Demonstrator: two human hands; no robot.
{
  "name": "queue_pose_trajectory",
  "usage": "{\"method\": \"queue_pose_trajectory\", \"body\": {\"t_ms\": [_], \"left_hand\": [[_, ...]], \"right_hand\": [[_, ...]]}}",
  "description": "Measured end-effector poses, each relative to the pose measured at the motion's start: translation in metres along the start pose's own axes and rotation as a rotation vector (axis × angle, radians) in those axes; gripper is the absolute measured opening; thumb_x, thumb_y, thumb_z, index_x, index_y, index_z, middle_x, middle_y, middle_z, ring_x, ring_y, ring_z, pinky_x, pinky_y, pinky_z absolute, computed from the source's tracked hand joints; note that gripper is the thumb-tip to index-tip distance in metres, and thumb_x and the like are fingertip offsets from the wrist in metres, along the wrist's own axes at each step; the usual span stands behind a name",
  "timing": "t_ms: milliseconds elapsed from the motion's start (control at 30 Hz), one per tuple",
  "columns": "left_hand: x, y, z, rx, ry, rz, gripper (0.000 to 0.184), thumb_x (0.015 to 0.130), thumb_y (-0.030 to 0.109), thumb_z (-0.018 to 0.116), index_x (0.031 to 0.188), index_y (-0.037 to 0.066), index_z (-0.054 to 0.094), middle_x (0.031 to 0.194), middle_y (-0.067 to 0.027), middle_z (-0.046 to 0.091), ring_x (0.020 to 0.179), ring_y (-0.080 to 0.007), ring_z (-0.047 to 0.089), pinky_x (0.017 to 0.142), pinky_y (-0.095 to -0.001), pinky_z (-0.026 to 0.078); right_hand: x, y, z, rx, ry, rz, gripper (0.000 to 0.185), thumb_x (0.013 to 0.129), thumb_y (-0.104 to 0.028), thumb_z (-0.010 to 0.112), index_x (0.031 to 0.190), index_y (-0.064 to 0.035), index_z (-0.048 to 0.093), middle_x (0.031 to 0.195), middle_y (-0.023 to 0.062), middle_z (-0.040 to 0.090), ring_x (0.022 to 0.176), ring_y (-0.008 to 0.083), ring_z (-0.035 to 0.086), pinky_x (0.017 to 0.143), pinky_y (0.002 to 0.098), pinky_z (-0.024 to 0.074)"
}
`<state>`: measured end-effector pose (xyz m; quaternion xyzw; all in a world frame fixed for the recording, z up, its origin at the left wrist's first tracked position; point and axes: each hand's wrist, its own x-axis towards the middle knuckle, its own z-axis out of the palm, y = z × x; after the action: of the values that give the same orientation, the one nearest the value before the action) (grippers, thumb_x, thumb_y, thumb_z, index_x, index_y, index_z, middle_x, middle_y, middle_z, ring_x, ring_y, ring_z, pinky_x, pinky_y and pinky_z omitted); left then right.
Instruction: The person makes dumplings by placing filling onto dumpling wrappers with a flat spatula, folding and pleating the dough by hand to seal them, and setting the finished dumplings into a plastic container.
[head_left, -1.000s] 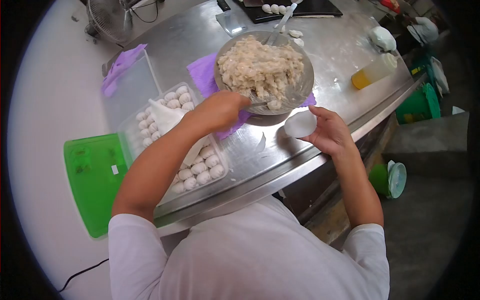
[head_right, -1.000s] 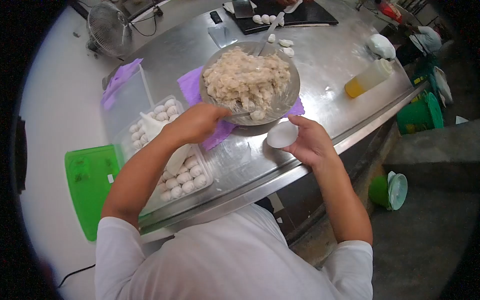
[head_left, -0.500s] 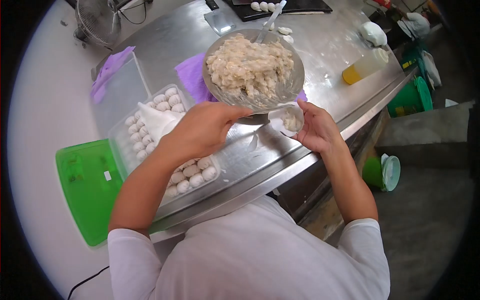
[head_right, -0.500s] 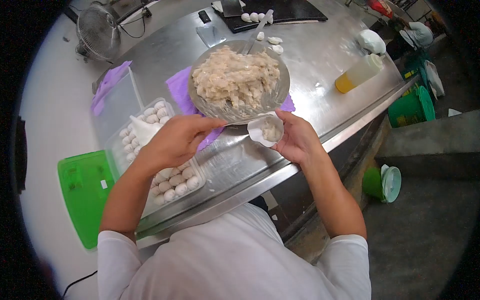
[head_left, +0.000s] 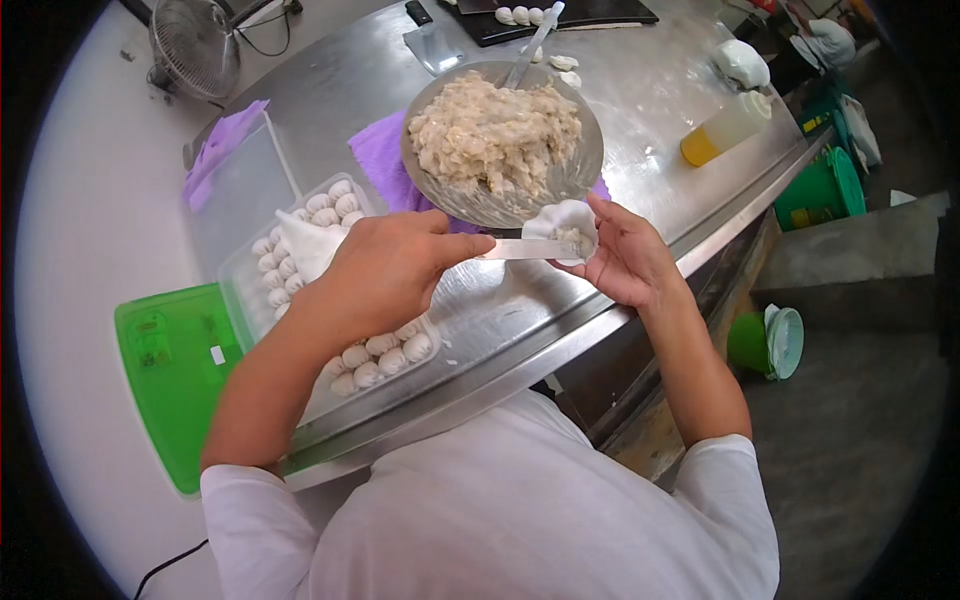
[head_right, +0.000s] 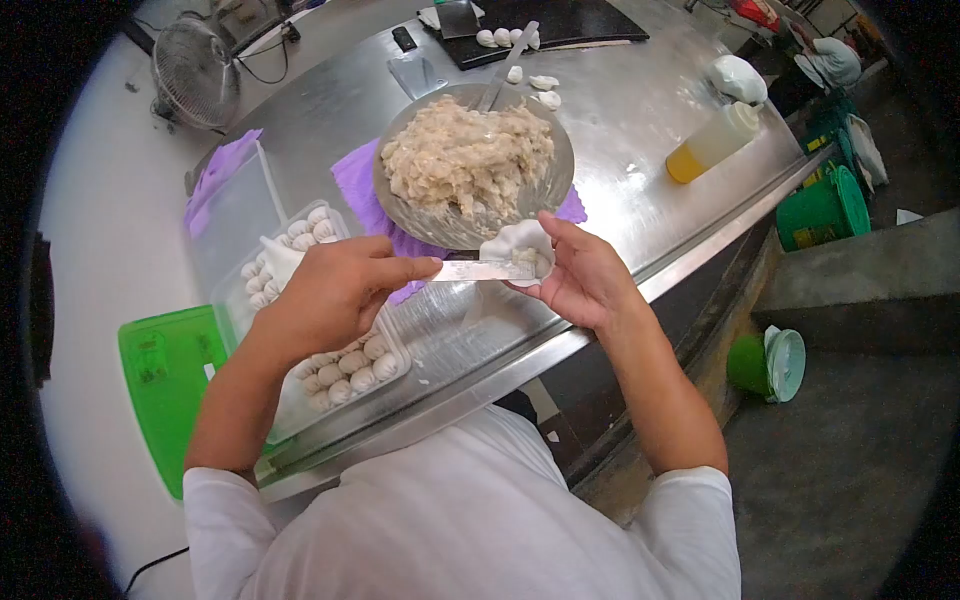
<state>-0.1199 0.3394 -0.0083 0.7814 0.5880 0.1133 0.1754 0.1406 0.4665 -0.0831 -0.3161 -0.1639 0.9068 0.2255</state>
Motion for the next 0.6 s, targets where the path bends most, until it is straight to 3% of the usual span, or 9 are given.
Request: {"method": "queue_pose_trajectory", "body": {"t_ms": [233, 333, 600], "left_hand": [[0.0, 0.013, -0.004, 0.062, 0.035, 0.01, 0.045, 0.081, 0.0, 0.064, 0.12, 0.02, 0.072, 0.082, -0.0075, 0.063, 0.075, -0.0283, 0.064, 0.064, -0.0397, 0.05], [-0.002, 0.01, -0.013, 0.01, 0.038, 0.008, 0.046, 0.08, -0.001, 0.064, 0.121, 0.019, 0.071, 0.081, -0.0086, 0.062, 0.074, -0.0289, 0.063, 0.064, -0.0405, 0.05], [-0.006, -0.005, -0.01, -0.05, 0.06, 0.0, 0.044, 0.081, -0.003, 0.064, 0.121, 0.016, 0.071, 0.083, -0.0094, 0.063, 0.074, -0.0298, 0.062, 0.066, -0.0406, 0.049]], "right_hand": [[0.001, 0.009, 0.01, -0.104, -0.047, 0.022, 0.045, 0.107, -0.032, 0.048, 0.132, 0.0039, 0.051, 0.127, 0.0173, 0.063, 0.118, 0.0294, 0.063, 0.102, 0.0443, 0.0519], [0.003, 0.009, 0.002, -0.125, -0.046, 0.0, 0.052, 0.105, -0.034, 0.05, 0.143, 0.0007, 0.042, 0.137, 0.0162, 0.058, 0.125, 0.0299, 0.059, 0.106, 0.0472, 0.0482], [-0.003, 0.006, 0.008, -0.107, -0.082, -0.018, 0.049, 0.107, -0.034, 0.046, 0.137, 0.005, 0.048, 0.133, 0.0186, 0.06, 0.12, 0.0295, 0.062, 0.102, 0.0417, 0.0519]]}}
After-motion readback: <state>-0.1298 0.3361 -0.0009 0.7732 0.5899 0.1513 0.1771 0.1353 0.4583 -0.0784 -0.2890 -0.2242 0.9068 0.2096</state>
